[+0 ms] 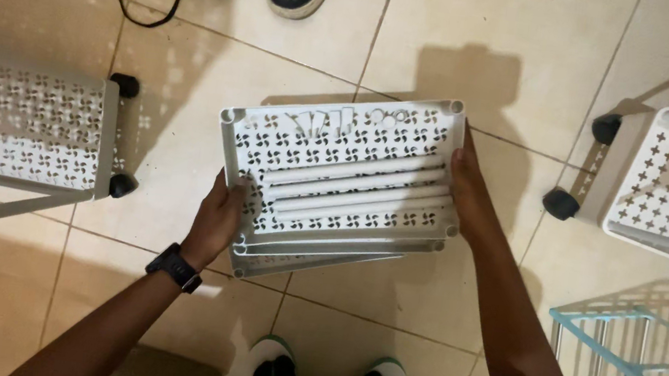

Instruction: The person assembles a white plastic shelving unit by inserting small white plastic connectors into the holes of perforated trays and then attaching the trays to a white frame. The person places the assembled unit on the floor and adjusts the frame on the table.

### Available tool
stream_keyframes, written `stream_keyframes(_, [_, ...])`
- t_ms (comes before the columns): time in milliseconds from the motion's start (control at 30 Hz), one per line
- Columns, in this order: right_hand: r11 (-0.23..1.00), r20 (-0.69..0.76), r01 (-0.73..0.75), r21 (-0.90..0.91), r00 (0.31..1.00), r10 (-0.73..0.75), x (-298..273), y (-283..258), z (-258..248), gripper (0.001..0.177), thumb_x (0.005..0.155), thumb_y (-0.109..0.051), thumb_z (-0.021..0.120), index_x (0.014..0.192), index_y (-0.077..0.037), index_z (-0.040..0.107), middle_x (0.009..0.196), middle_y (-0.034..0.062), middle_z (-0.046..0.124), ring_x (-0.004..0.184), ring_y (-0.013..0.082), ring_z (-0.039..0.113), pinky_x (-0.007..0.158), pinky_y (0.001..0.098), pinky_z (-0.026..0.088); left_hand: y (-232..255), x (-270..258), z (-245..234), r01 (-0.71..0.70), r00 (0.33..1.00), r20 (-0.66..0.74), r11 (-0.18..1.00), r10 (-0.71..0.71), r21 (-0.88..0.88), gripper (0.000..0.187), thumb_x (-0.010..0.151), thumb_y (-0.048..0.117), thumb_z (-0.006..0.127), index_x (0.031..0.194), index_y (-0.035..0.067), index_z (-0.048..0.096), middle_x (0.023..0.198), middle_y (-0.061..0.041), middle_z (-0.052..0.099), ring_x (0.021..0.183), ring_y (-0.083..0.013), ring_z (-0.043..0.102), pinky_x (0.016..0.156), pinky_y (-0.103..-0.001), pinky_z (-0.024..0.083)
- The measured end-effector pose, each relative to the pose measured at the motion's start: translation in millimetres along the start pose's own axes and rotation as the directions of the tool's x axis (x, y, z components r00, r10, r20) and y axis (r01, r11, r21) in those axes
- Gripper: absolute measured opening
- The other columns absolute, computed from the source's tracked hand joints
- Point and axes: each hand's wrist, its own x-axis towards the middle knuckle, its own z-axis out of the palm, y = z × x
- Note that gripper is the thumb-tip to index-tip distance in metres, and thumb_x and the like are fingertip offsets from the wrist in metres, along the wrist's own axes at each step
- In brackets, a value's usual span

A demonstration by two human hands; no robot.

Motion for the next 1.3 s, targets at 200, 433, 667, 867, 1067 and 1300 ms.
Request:
stream_keyframes(200, [0.999,0.037,-0.039,0.029,0.999,0.038,-25.2,-10.1,20.0,0.078,0.104,-0.058,0.026,0.166,-0.012,0.015,0.171,0.013,0.023,0.157,0.0309,0.022,0.124,0.0415,0.021,-29.6,-31.2,-11.2,0.156,0.987,-0.021,0.987,-0.157,-0.04,0.045,0.107,0.029,0.041,0.145,0.005,0.049,0.122,-0.011,0.069,0.108,-0.0165,0.065,0.096,-0.034,0.051])
stream_keyframes(433, [0.771,-0.089,0.135,-0.622,0.966,-0.241,-36.0,-28.6,32.0,0.076,0.109,-0.057,0.03,0.167,-0.011,0.016,0.173,0.0239,0.016,0.161,0.0415,0.016,0.128,0.0547,0.016,-1.1,-49.9,-16.1,-0.3,0.864,-0.1,0.664,0.493,0.685,0.087,0.115,0.05,0.042,0.161,-0.016,0.009,0.165,-0.044,0.01,0.154,-0.0547,0.008,0.123,-0.056,0.014])
stream_keyframes(667, [0.251,0.21,0.326,-0.911,0.893,-0.398,-39.4,-75.8,85.1,0.082,0.098,-0.066,0.046,0.162,-0.019,0.026,0.167,0.0246,0.013,0.154,0.0461,0.011,0.12,0.0654,0.005,65.1,-45.1,23.5,-0.358,0.836,0.205,0.221,0.509,0.907,0.101,0.094,0.07,0.044,0.161,-0.001,0.017,0.166,-0.032,0.008,0.154,-0.0484,0.001,0.122,-0.066,0.007])
stream_keyframes(867, [0.265,0.256,0.376,-0.888,0.883,-0.394,-6.1,-71.5,100.7,0.082,0.1,-0.065,0.045,0.162,-0.012,0.035,0.165,0.0301,0.022,0.153,0.0444,0.019,0.12,0.0645,0.008,55.4,-27.9,22.9,-0.346,0.864,0.098,0.441,0.494,0.828,0.094,0.102,0.058,0.045,0.161,-0.007,0.011,0.168,-0.033,0.006,0.157,-0.0486,0.0,0.125,-0.061,0.006])
stream_keyframes(1067, [0.294,0.504,0.564,-0.772,0.824,-0.257,52.9,-78.6,106.9,0.067,0.105,-0.055,0.044,0.151,-0.006,0.049,0.153,0.0244,0.048,0.145,0.0404,0.04,0.118,0.0512,0.026,-25.8,-49.9,-16.5,-0.098,0.955,-0.231,0.934,0.185,0.343,0.088,0.108,0.049,0.039,0.159,-0.011,-0.001,0.17,-0.033,-0.001,0.16,-0.0435,-0.004,0.128,-0.047,0.003])
stream_keyframes(1300, [0.555,0.627,0.431,-0.712,0.745,0.226,93.1,-107.6,167.8,0.069,0.09,-0.066,0.052,0.133,-0.015,0.068,0.129,0.0163,0.07,0.121,0.0369,0.065,0.104,0.0459,0.049,-105.3,-105.9,8.1,0.245,0.965,-0.035,0.944,-0.258,-0.22,0.091,0.101,0.063,0.026,0.161,0.001,-0.003,0.17,-0.019,0.007,0.158,-0.0347,0.009,0.124,-0.045,0.014])
